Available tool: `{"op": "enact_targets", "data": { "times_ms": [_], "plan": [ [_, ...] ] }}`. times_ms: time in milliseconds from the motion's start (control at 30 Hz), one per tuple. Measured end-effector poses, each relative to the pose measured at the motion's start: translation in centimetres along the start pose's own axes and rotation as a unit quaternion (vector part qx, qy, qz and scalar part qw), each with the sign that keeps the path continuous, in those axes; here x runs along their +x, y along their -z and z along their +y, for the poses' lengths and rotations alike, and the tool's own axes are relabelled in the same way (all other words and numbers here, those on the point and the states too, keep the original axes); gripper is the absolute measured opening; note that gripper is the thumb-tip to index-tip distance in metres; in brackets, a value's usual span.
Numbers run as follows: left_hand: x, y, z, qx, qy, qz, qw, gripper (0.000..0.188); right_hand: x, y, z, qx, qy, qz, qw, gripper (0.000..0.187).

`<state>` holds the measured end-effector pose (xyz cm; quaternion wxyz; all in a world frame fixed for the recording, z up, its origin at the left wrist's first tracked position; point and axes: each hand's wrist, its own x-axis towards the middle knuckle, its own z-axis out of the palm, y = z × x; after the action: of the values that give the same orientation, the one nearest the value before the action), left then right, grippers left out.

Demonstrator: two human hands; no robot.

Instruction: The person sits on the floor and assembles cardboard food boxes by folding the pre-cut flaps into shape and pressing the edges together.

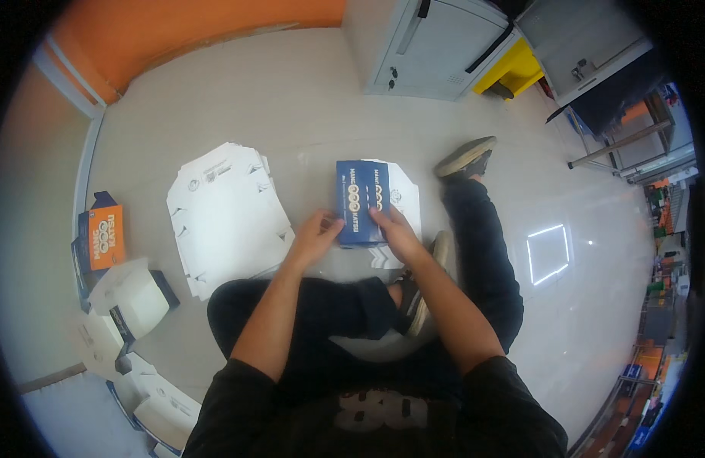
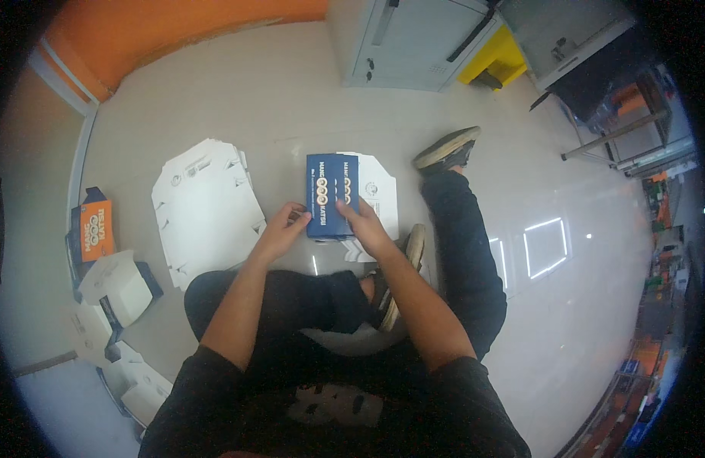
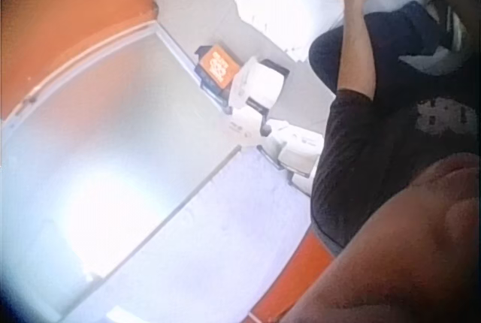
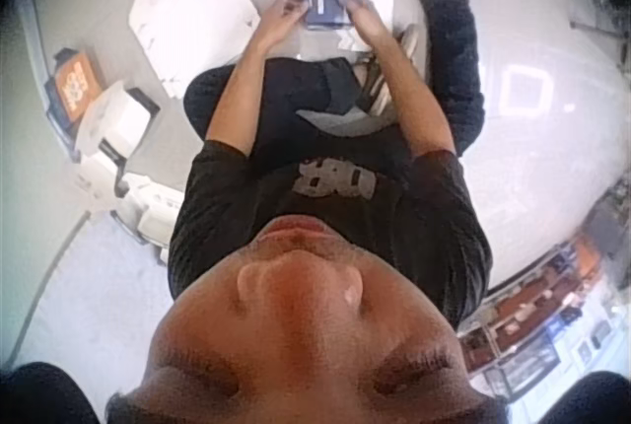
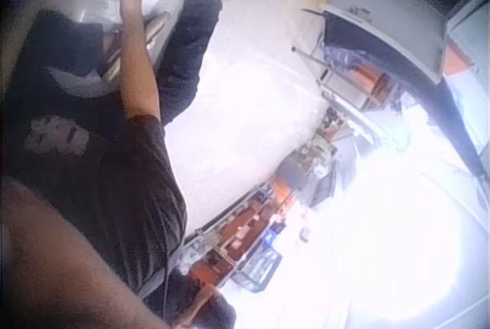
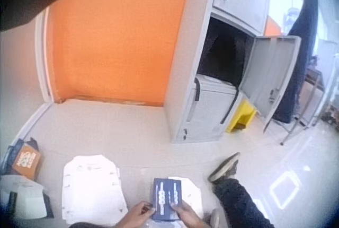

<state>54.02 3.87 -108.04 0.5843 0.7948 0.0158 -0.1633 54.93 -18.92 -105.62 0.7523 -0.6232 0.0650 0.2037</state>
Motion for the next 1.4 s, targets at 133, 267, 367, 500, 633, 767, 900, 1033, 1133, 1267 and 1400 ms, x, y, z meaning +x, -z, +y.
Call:
{"op": "enact_targets", "data": {
  "times_ms": [133,267,367,500,633,767,900,1033,1133,1267,1400],
  "plan": [
    [0.5,0.2,-0.6,-0.142,-0.003,0.006,0.99,0.074,-0.8,-0.9,-1.7,-0.109,-0.049,-0.014,0.993,0.035],
    [0.3,0.8,0.7,-0.259,-0.187,0.049,0.946,0.113,-3.5,-2.1,-2.4,-0.121,-0.013,-0.106,0.987,0.029],
    [-1.0,1.1,3.3,-0.197,-0.29,0.011,0.936,0.133,-4.7,-1.0,-2.3,-0.214,0.013,-0.129,0.968,0.027],
    [-3.1,1.3,4.4,-0.213,-0.255,0.026,0.943,0.149,-6.5,-2.4,-6.9,-0.254,0.024,-0.176,0.951,0.05],
    [-2.6,1.0,4.6,-0.123,-0.315,0.049,0.94,0.147,-6.8,-1.3,-7.6,-0.07,0.146,-0.137,0.977,0.077],
    [-2.7,0.9,4.1,-0.097,-0.323,0.041,0.941,0.129,-6.1,-2.0,-7.4,-0.067,0.104,-0.104,0.987,0.087],
    [-2.2,0.0,4.1,-0.238,-0.207,0.003,0.949,0.111,-4.8,-2.3,-5.9,-0.089,0.04,-0.048,0.994,0.08],
    [-0.1,-0.4,2.5,-0.262,-0.14,0.096,0.95,0.112,-3.1,-2.1,-2.6,-0.083,0.051,-0.031,0.995,0.063],
    [0.5,0.1,0.7,-0.221,-0.099,0.148,0.959,0.107,-1.7,-1.7,-1.2,-0.164,0.001,0.033,0.986,0.058],
    [1.0,0.5,0.1,0.001,-0.101,0.203,0.974,0.099,-0.3,0.5,1.2,-0.171,0.152,0.087,0.969,0.061],
    [-0.8,2.5,1.2,0.217,0.054,0.217,0.95,0.1,-1.9,0.4,0.3,-0.245,0.183,0.183,0.934,0.06]
  ]
}}
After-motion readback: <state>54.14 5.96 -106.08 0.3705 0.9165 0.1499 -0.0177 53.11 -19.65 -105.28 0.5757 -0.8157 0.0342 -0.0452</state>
